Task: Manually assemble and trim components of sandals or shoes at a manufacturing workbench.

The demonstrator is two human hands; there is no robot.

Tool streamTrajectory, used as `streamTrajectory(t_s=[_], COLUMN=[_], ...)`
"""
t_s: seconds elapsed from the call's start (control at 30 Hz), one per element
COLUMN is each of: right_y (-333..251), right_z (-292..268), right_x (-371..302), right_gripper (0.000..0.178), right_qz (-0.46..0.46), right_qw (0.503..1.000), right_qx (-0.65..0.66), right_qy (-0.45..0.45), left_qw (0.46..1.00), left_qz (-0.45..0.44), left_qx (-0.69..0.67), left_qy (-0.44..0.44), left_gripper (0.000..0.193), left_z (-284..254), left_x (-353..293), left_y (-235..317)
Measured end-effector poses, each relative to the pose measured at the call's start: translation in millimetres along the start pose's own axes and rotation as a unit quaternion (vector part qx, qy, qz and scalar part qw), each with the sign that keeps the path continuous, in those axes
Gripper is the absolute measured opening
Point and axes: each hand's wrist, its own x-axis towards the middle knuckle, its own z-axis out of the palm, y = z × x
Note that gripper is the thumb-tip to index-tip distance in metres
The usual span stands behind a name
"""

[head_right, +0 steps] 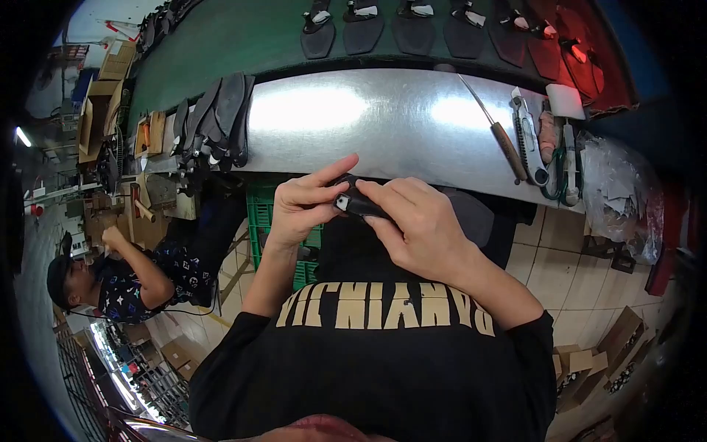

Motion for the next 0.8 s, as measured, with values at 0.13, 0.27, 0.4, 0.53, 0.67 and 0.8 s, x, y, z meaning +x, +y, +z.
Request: streamTrajectory(t_s=[0.13, 0.27, 0.4, 0.53, 0.67, 0.8], right_y=[0, 12, 19, 19, 22, 25], right_z=[2, 9, 7, 4, 3, -3], right_x=[1, -1, -3, 0, -1, -1], right_gripper=[0.04, 0.036, 0.019, 0.014, 0.016, 0.021], right_qz=[0.043, 0.096, 0.107, 0.043, 0.015, 0.025], right_qw=[0.999, 0.992, 0.991, 0.999, 0.997, 0.997], right_qx=[0.017, 0.071, 0.075, -0.015, -0.07, -0.027], right_qy=[0.016, 0.039, 0.025, 0.005, -0.011, -0.066], left_qw=[0.998, 0.99, 0.988, 0.978, 0.978, 0.969], left_qz=[-0.023, -0.066, -0.082, -0.124, -0.127, -0.153], left_qx=[0.017, -0.017, -0.018, -0.07, -0.048, -0.067], left_qy=[0.055, 0.12, 0.131, 0.155, 0.156, 0.181], left_gripper=[0.038, 0.042, 0.044, 0.044, 0.044, 0.043], left_z=[14, 22, 26, 31, 32, 32], left_x=[0, 3, 4, 6, 7, 9], left_y=[-1, -7, -14, -14, -16, -16])
